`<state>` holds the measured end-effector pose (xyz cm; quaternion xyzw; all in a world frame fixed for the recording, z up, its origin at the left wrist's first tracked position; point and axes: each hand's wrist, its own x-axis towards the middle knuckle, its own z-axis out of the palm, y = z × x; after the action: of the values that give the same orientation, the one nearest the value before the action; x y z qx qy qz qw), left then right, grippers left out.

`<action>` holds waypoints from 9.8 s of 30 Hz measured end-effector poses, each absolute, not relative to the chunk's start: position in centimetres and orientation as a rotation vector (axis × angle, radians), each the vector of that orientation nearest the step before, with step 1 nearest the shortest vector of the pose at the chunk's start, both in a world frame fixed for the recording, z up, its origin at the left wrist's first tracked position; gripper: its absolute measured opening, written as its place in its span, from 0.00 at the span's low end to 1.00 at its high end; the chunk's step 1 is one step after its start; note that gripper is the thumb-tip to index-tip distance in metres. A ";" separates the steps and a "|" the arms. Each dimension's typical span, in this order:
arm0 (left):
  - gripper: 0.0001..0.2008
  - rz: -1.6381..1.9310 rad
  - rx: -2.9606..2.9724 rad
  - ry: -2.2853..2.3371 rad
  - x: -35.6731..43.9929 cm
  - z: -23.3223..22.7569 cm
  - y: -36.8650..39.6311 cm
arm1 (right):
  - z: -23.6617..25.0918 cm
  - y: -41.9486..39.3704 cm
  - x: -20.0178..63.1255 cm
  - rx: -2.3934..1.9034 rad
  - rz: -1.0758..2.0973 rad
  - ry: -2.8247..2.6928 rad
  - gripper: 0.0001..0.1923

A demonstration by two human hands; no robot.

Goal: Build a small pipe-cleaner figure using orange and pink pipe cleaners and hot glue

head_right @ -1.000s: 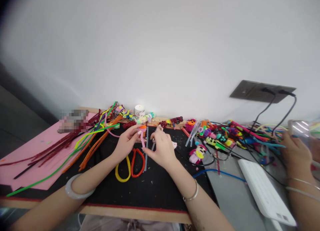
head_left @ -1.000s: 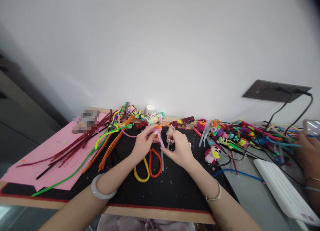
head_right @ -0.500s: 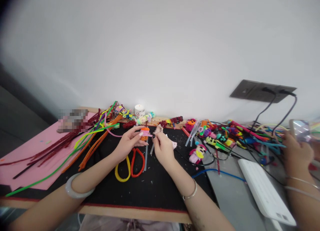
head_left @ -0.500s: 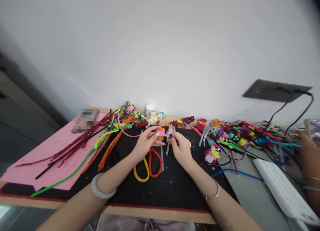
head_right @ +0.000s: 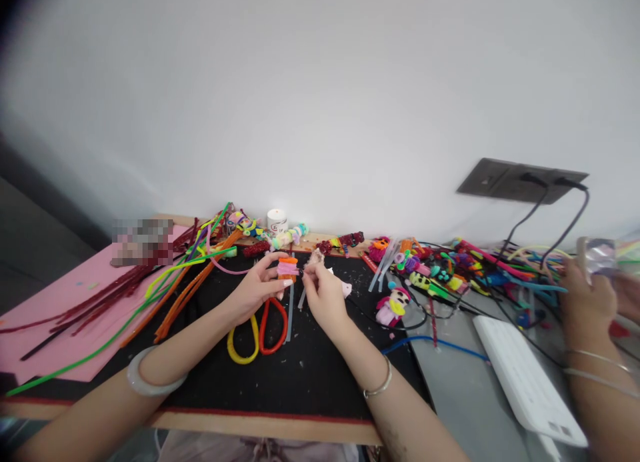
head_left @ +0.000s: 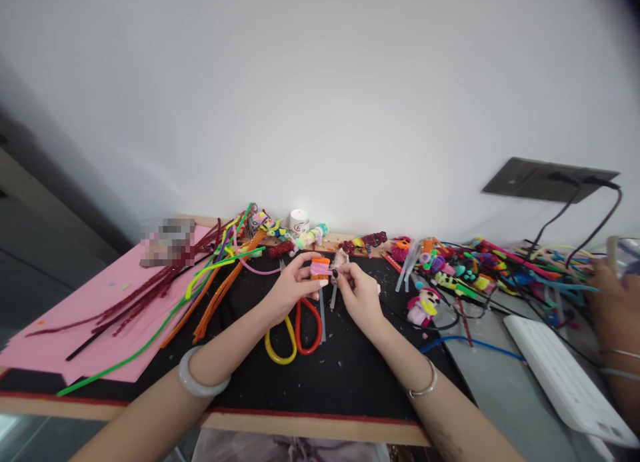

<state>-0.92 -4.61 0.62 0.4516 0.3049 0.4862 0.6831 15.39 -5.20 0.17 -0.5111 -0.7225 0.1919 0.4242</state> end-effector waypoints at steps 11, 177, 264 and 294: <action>0.24 1.060 1.092 0.700 -0.9 0.7 -4.7 | 0.3 -5.4 15.1 -1.237 0.486 -1.780 0.02; 0.23 1.141 1.921 1.120 -0.9 0.0 -5.0 | 0.2 -5.0 15.2 -1.029 0.319 -1.892 0.20; 0.15 1.284 1.317 0.953 -1.0 -0.2 -4.0 | -0.1 -5.4 14.9 -0.956 0.304 -2.056 0.25; 0.20 1.261 1.318 0.858 -1.2 0.2 -4.2 | 0.2 -5.1 15.1 -1.019 0.242 -1.983 0.10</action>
<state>-1.22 -4.22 0.18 0.5529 0.3600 0.5289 0.5338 15.14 -5.12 0.23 -0.4093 -0.7963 0.0971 0.4346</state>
